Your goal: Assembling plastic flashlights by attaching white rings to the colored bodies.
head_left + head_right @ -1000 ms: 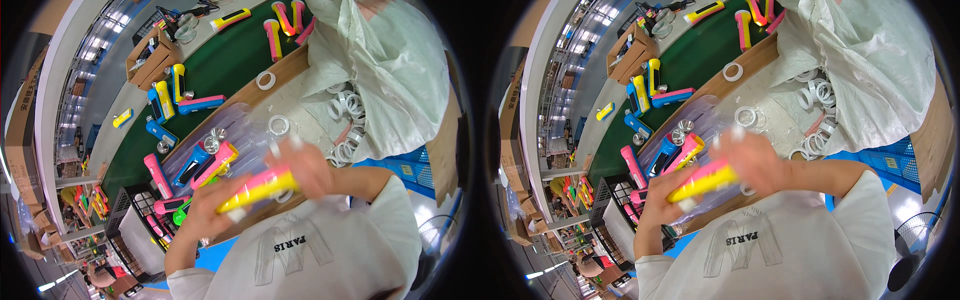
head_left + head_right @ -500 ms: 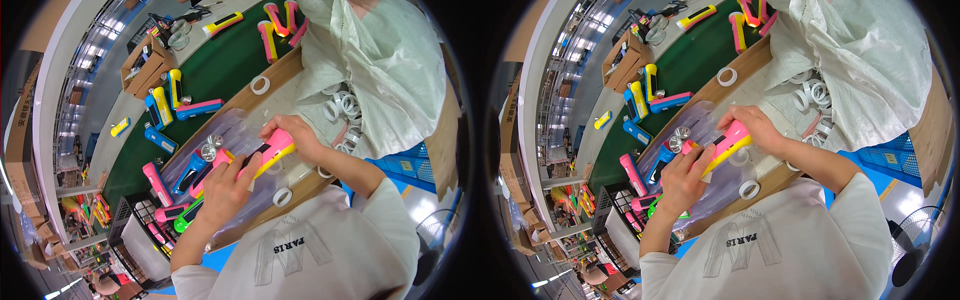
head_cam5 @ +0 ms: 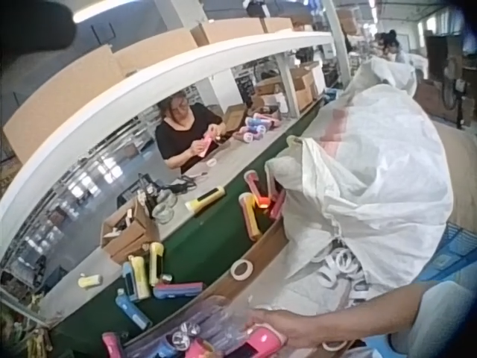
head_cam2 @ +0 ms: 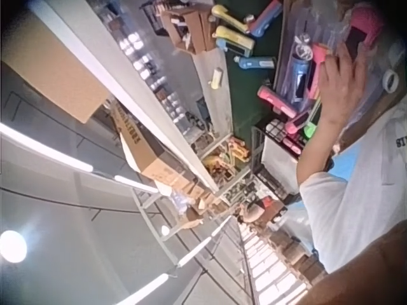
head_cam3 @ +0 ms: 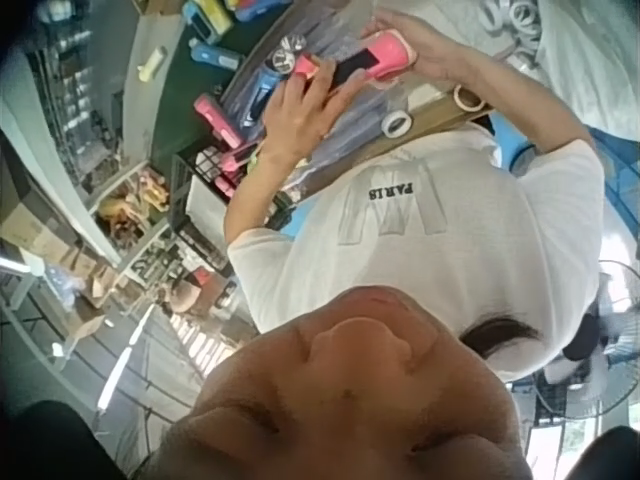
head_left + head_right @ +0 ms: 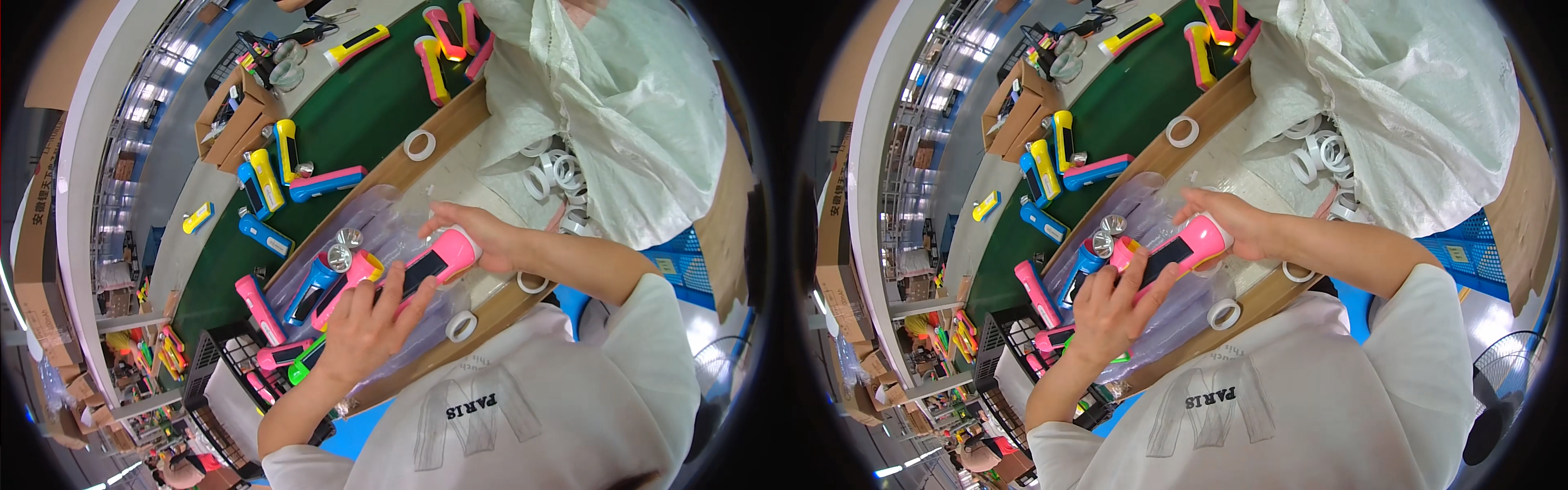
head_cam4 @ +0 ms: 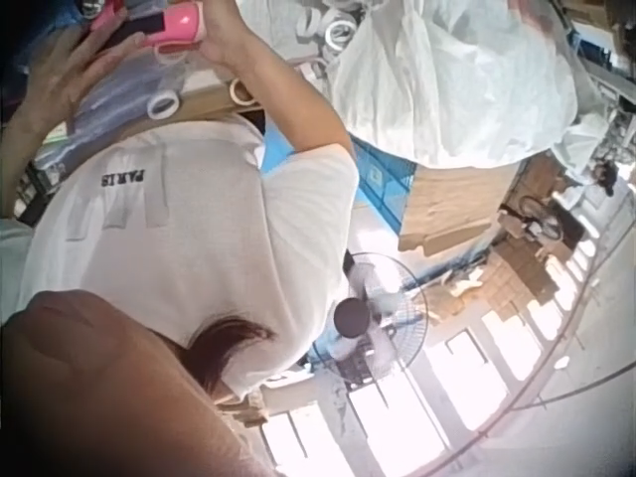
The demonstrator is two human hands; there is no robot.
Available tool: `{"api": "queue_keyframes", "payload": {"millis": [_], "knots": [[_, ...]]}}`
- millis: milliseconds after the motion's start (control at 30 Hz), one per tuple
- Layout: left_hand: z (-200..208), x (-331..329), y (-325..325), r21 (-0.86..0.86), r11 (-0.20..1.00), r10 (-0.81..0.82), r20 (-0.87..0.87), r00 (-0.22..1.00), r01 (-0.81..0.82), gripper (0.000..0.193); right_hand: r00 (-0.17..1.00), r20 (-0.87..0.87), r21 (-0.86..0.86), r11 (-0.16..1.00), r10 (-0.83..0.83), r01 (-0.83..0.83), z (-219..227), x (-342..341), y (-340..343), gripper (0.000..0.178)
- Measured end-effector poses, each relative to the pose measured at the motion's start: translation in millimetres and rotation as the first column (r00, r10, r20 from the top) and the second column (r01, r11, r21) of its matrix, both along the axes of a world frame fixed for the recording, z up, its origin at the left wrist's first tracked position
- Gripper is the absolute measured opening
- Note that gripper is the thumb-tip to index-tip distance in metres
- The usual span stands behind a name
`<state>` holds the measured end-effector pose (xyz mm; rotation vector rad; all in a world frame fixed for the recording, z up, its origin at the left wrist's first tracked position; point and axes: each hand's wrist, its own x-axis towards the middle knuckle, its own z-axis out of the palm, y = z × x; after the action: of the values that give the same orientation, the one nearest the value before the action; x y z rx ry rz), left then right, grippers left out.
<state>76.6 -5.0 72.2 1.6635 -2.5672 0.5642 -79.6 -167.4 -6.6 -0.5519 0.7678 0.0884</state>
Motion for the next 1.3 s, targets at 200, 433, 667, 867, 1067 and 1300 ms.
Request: {"api": "queue_keyframes", "payload": {"millis": [200,433,667,867,1067,1300], "knots": [[-6.2,3.8,16.4,0.385,0.919,0.358,-0.734,0.577,-0.081,0.059,0.822,0.514,-0.856,0.209,0.247,0.473,-3.1,-23.5,20.1,0.047],[-39.0,7.4,-13.7,0.066,0.994,0.097,-0.292,0.951,-0.081,0.058,0.967,-0.016,-0.093,0.963,-0.254,0.252,-13.4,-7.1,-2.7,0.046],[-41.6,-13.3,-32.4,0.058,0.993,0.109,-0.224,0.968,-0.099,0.056,0.938,0.165,-0.224,0.915,-0.305,0.336,-44.3,-11.5,-8.8,0.044],[-42.1,5.2,-17.1,0.269,0.959,0.268,-0.763,0.589,-0.087,0.055,0.953,0.287,-0.652,0.710,-0.094,0.267,-6.1,-24.7,-3.5,0.045],[-54.8,-13.3,-36.3,0.170,0.973,0.216,-0.460,0.861,-0.154,0.067,0.914,0.150,-0.397,0.824,-0.376,0.404,-35.7,-15.1,-12.7,0.040],[-67.5,-18.0,-15.0,0.484,0.867,0.497,-0.857,0.138,-0.115,0.057,0.895,0.338,-0.329,0.855,-0.291,0.402,-8.7,-20.3,-12.6,0.046]]}}
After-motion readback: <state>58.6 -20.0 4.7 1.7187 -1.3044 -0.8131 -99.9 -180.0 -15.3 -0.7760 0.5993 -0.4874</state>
